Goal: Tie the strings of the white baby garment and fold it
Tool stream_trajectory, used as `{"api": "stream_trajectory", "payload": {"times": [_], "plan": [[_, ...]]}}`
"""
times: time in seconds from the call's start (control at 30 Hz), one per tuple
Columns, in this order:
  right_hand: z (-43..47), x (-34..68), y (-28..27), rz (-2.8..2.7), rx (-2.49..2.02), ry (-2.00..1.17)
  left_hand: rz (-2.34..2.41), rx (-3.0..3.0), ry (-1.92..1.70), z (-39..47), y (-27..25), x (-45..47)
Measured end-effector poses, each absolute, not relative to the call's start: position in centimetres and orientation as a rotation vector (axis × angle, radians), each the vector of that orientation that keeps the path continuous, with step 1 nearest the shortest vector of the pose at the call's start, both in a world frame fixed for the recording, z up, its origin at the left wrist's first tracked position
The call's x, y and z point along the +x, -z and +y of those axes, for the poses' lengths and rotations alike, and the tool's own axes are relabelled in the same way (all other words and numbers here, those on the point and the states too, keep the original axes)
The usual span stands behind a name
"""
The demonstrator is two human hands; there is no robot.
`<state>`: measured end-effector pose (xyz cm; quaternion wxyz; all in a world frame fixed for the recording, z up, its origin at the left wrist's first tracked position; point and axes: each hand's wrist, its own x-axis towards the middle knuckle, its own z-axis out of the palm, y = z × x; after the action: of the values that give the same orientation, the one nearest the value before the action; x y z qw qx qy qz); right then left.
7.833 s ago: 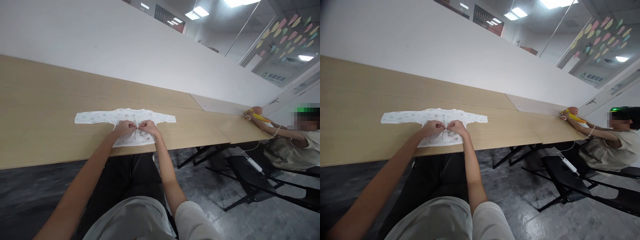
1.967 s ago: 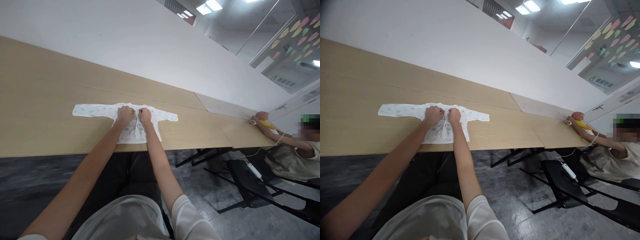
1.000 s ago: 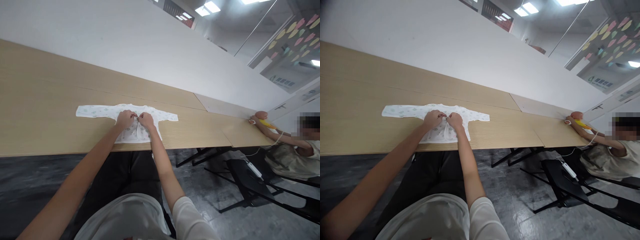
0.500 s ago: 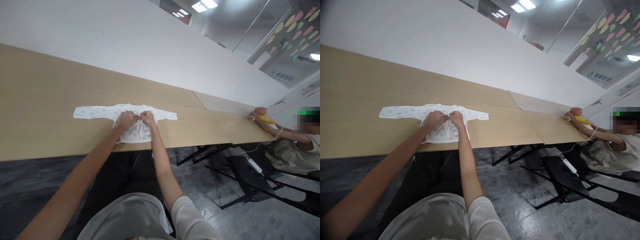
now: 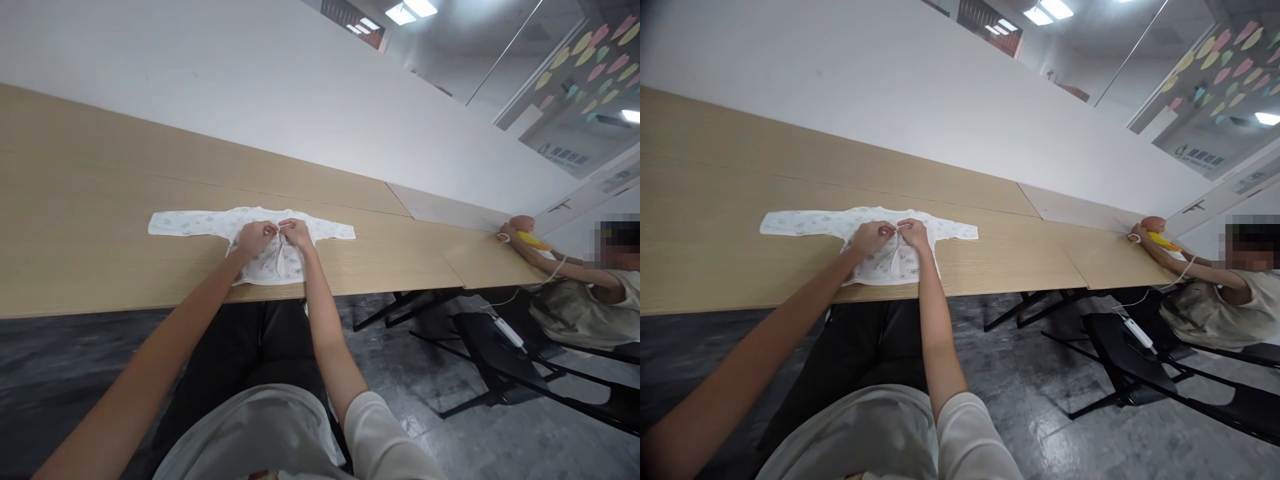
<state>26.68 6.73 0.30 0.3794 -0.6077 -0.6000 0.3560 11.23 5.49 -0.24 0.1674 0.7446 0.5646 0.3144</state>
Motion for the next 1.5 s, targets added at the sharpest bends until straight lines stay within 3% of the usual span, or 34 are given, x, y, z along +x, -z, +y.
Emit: {"api": "stream_trajectory", "payload": {"times": [0.27, 0.67, 1.5], "plan": [[6.8, 26.4, 0.1, -1.474, -1.430, -1.046, 1.559, 1.983, -0.956, 5.5, 0.4, 11.0], [6.3, 25.8, -0.3, -1.728, -1.520, -0.643, 1.628, 1.956, -0.994, 5.2, 0.1, 11.3], [6.3, 26.1, 0.1, -1.499, -1.557, -0.889, 1.729, 1.877, -0.904, 5.3, 0.3, 11.3]]}}
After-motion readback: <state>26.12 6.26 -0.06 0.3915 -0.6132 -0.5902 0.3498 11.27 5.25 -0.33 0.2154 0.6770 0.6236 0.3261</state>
